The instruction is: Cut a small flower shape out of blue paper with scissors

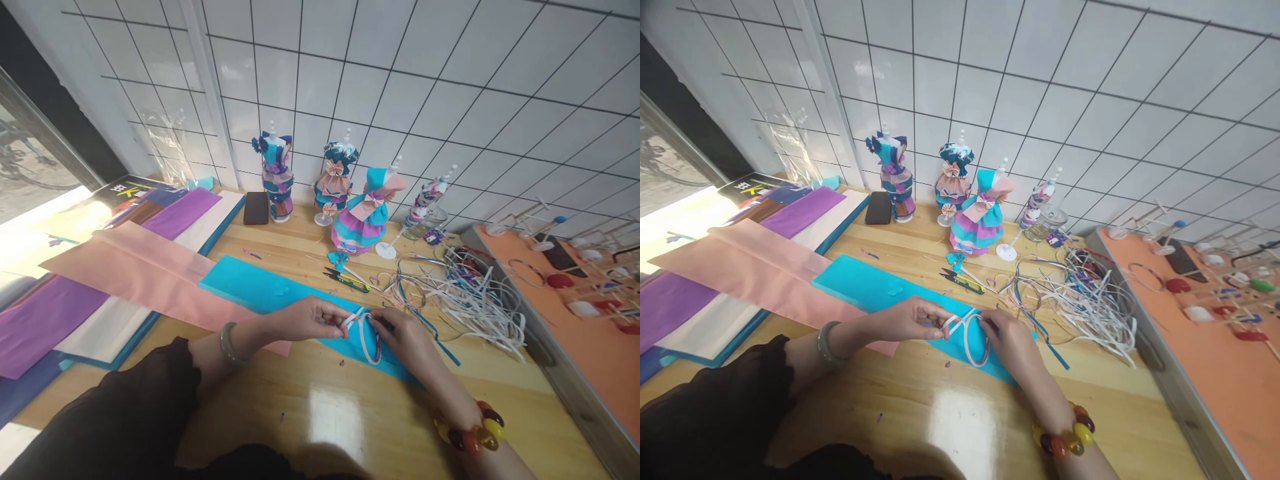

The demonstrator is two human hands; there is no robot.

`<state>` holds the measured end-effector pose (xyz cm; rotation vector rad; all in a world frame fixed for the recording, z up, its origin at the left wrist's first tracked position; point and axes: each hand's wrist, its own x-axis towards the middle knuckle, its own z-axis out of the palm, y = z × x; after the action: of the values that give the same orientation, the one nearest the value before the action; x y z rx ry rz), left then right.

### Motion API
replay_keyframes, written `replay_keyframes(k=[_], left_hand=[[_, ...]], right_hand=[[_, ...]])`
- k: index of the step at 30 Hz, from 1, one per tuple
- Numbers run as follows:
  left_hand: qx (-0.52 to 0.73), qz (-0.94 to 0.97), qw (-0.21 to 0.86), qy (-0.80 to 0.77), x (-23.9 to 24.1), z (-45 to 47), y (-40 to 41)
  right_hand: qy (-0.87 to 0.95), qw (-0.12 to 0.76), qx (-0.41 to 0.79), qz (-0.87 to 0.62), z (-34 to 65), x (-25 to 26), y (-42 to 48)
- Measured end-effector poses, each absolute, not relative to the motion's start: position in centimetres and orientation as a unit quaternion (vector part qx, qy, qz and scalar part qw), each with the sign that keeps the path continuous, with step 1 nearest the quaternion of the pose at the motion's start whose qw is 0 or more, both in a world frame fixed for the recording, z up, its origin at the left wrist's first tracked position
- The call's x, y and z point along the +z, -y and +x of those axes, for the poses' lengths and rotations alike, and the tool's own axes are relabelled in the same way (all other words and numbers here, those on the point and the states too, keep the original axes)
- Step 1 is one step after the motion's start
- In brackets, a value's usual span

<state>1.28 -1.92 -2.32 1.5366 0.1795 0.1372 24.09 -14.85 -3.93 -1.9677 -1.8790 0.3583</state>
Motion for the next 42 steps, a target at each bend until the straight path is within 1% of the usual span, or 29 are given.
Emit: replay_keyframes(k=[3,8,10,15,20,25,29,34,37,40,42], left_hand=[[0.056,0.667,0.737,-0.093,-2.8,1.4,1.9],[0.051,0.725,0.671,-0.15,-2.7,1.5,2.0],[0.054,0.728,0.664,-0.164,-2.5,1.5,2.1],[0.068,0.713,0.67,-0.195,-2.4,1.7,2.2],[0.064,0.705,0.676,-0.207,-2.2,1.7,2.1],[0.08,0.682,0.697,-0.204,-2.5,1.7,1.9],[0.089,0.634,0.743,-0.194,-2.9,1.8,1.9],[0.073,0.605,0.769,-0.193,-2.8,1.6,1.9],[0.059,0.575,0.794,-0.188,-2.8,1.6,1.8],[0.047,0.524,0.831,-0.178,-3.1,1.8,1.8],[0.034,0.502,0.846,-0.18,-3.4,1.9,1.8]], right_hand=[[0.668,0.188,0.131,-0.708,23.6,-3.8,15.0],[0.667,0.186,0.119,-0.712,24.0,-3.5,15.2],[0.677,0.184,0.094,-0.706,24.5,-3.2,14.8],[0.716,0.161,0.002,-0.68,24.8,-2.8,11.7],[0.759,0.126,-0.011,-0.639,23.4,-3.2,7.6],[0.766,0.112,-0.01,-0.633,22.7,-3.8,6.5],[0.734,0.14,0.002,-0.665,23.8,-3.7,7.9],[0.658,0.214,0.039,-0.721,26.0,-2.7,12.1],[0.617,0.254,0.106,-0.737,26.3,-1.4,15.1],[0.578,0.307,0.225,-0.722,25.3,-0.1,17.4],[0.576,0.331,0.252,-0.704,24.2,0.7,18.1]])
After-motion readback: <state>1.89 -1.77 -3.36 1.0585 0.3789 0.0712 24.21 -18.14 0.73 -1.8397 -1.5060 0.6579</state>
